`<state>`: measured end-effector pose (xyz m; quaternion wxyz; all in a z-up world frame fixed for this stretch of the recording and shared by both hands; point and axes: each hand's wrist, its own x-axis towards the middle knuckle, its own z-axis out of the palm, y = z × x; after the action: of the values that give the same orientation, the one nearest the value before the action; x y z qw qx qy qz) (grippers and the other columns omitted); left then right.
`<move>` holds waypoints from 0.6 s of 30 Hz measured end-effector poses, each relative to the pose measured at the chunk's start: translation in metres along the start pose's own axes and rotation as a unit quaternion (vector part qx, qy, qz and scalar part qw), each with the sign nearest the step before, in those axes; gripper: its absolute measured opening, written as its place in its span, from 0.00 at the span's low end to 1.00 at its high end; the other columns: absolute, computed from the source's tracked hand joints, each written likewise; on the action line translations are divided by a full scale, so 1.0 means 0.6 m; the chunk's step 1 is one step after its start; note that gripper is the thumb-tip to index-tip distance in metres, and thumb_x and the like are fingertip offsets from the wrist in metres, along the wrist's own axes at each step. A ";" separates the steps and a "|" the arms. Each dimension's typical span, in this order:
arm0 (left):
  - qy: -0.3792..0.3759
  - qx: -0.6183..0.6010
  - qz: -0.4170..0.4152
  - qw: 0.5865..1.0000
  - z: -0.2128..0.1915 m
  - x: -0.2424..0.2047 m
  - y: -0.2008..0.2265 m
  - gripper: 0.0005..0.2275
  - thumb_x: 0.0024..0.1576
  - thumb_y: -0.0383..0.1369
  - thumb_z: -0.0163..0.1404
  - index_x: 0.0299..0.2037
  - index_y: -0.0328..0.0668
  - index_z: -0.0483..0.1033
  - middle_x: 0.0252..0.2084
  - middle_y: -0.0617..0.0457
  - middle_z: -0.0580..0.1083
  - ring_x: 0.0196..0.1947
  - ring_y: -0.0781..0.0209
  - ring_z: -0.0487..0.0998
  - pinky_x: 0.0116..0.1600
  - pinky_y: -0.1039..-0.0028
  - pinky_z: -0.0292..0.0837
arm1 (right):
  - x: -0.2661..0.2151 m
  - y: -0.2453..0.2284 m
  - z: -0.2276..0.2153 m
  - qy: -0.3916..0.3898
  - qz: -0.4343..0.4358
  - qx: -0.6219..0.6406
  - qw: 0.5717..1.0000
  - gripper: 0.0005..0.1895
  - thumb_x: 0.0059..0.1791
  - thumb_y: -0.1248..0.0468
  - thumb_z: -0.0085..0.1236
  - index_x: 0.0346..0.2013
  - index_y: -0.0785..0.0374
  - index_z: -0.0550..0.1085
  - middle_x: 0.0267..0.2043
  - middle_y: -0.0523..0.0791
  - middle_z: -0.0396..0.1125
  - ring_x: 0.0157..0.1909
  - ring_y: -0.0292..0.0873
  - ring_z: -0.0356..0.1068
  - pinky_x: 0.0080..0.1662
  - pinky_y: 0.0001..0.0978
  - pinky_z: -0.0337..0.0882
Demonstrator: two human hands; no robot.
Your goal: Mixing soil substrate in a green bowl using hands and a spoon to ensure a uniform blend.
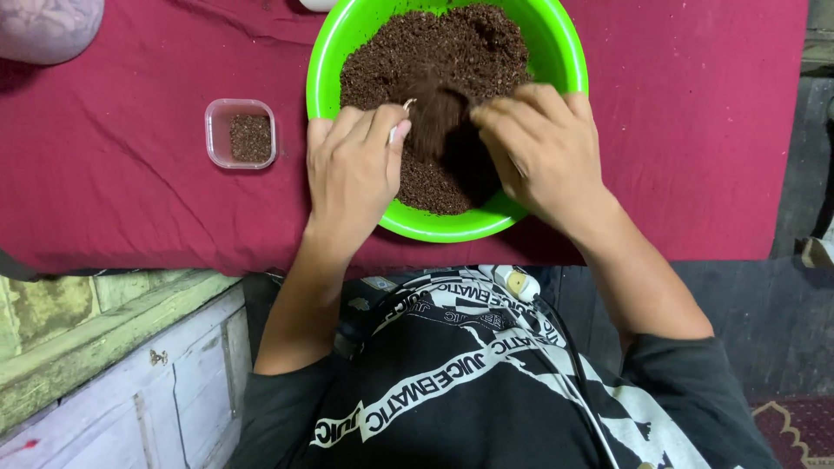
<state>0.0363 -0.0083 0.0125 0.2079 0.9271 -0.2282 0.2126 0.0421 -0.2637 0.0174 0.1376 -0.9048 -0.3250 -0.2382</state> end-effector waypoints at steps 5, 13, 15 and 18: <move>-0.014 0.002 -0.010 1.000 -0.019 -0.030 -0.004 0.07 0.71 0.39 0.43 0.44 0.52 0.73 0.30 0.57 0.76 0.37 0.58 0.78 0.42 0.68 0.65 | -0.031 -0.011 -0.036 -0.026 0.008 0.113 0.993 0.08 0.57 0.61 0.53 0.44 0.57 0.80 0.44 0.43 0.76 0.49 0.49 0.72 0.43 0.39 0.60; -0.046 -0.082 -0.007 0.996 -0.042 -0.052 0.027 0.04 0.68 0.37 0.47 0.44 0.52 0.75 0.32 0.59 0.77 0.38 0.58 0.78 0.43 0.70 0.65 | -0.057 0.007 -0.054 -0.009 0.074 0.107 0.991 0.11 0.59 0.60 0.51 0.50 0.55 0.80 0.48 0.40 0.76 0.48 0.47 0.72 0.44 0.36 0.59; -0.054 -0.080 -0.009 0.995 -0.043 -0.058 0.025 0.05 0.68 0.37 0.47 0.44 0.53 0.76 0.31 0.60 0.77 0.38 0.59 0.78 0.43 0.70 0.65 | -0.058 -0.016 -0.062 -0.023 0.081 0.143 0.986 0.12 0.59 0.60 0.48 0.48 0.56 0.80 0.45 0.42 0.76 0.47 0.49 0.72 0.43 0.38 0.60; -0.063 -0.046 -0.009 0.997 -0.033 -0.063 0.008 0.04 0.68 0.37 0.48 0.45 0.53 0.76 0.30 0.59 0.76 0.39 0.59 0.79 0.44 0.68 0.66 | -0.067 -0.018 -0.043 -0.043 0.083 0.156 0.983 0.12 0.59 0.60 0.47 0.47 0.57 0.79 0.41 0.44 0.76 0.45 0.50 0.73 0.42 0.41 0.61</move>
<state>-0.0025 0.0098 0.0120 0.2377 0.9301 -0.2419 0.1412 -0.0010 -0.2869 0.0194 0.2823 -0.9054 -0.2878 -0.1332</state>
